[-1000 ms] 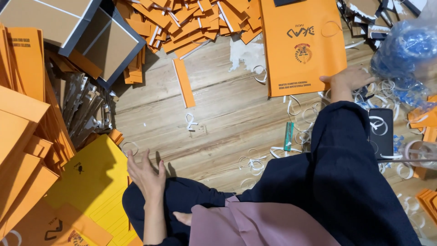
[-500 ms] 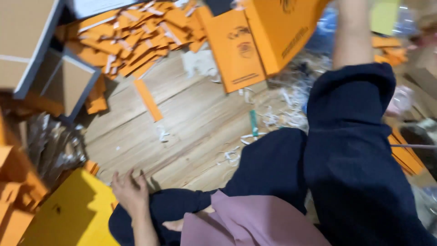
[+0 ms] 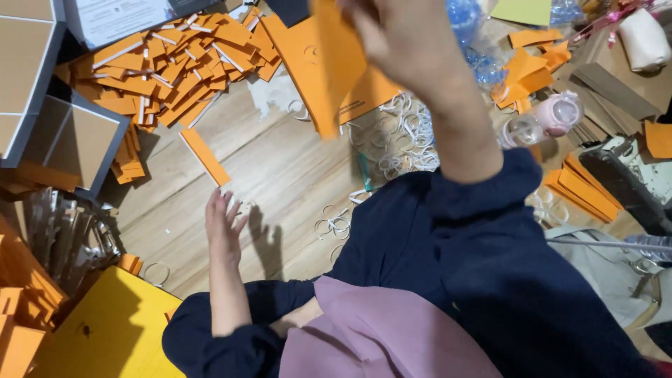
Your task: Assembling orange paper folders by folding edges and applying adhesive strips while sitting on the floor.
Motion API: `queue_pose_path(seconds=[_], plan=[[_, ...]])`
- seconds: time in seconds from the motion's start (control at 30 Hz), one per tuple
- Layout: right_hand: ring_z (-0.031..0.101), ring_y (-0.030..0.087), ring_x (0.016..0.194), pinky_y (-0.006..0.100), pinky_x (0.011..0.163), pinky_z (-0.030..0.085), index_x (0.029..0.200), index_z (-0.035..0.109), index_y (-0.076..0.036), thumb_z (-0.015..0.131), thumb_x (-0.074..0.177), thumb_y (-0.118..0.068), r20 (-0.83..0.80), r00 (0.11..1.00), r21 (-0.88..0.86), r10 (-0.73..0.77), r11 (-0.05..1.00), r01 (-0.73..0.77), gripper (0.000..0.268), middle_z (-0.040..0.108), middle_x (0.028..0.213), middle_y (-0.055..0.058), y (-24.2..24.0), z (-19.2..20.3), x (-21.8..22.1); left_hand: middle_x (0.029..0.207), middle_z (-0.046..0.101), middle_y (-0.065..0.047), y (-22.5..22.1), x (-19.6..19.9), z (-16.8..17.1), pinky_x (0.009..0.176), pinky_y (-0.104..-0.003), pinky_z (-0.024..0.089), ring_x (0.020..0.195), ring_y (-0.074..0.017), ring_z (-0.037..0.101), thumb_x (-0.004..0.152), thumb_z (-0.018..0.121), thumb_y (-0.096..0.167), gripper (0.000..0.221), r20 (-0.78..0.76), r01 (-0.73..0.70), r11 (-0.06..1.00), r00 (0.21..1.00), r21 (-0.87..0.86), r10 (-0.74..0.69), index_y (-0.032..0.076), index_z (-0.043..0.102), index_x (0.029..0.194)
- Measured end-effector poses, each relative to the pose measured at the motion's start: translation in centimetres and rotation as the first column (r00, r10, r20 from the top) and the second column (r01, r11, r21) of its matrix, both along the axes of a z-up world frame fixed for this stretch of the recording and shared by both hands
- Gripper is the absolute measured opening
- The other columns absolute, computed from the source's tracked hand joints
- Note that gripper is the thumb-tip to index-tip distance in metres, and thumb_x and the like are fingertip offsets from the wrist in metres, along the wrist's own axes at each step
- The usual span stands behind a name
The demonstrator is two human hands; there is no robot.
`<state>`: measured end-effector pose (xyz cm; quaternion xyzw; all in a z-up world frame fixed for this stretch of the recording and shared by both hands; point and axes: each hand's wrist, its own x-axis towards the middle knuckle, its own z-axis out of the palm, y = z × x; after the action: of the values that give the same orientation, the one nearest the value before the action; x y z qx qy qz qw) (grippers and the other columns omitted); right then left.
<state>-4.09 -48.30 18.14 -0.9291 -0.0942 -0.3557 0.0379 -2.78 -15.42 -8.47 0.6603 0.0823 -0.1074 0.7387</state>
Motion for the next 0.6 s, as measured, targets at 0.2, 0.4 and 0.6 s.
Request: queue_pose_path(seconds=[0.2,0.4,0.6], plan=[[0.050,0.021,0.117,0.034,0.094,0.050,0.127,0.047,-0.005,0.053,0.094,0.001,0.047,0.702,0.842,0.711,0.350,-0.411,0.034,0.048,0.130,0.012,3.3,-1.1,-2.7,0.120,0.046,-0.018,-1.4,3.3,-1.7,0.060,-0.047,0.056,0.086,-0.0352,0.060,0.070,0.059,0.068,0.084,-0.361,0.056,0.823,0.880,-0.565,-0.308,0.014,0.035,0.129],[0.056,0.017,0.100,0.032,0.087,0.049,0.130,0.043,-0.005,0.054,0.088,-0.001,-0.015,0.679,0.976,0.734,0.157,-0.149,0.044,0.056,0.117,0.013,0.7,-13.8,-0.8,0.110,0.055,-0.019,1.9,3.4,-8.0,0.072,-0.052,0.053,0.087,-0.0353,0.062,0.077,0.072,0.027,0.047,-0.418,-0.173,0.793,0.902,-0.583,-0.110,0.007,0.053,0.115],[0.045,0.036,0.114,0.049,0.094,0.031,0.132,0.041,-0.006,0.066,0.080,-0.036,-0.535,0.845,0.291,0.019,0.943,0.164,0.066,0.048,0.123,0.020,3.1,-23.7,-0.8,0.107,0.059,-0.014,4.4,2.3,-12.5,0.075,-0.047,0.053,0.090,-0.0298,0.063,0.085,0.059,0.010,0.037,-0.220,-0.299,0.904,0.946,-0.305,0.238,0.011,0.049,0.121]])
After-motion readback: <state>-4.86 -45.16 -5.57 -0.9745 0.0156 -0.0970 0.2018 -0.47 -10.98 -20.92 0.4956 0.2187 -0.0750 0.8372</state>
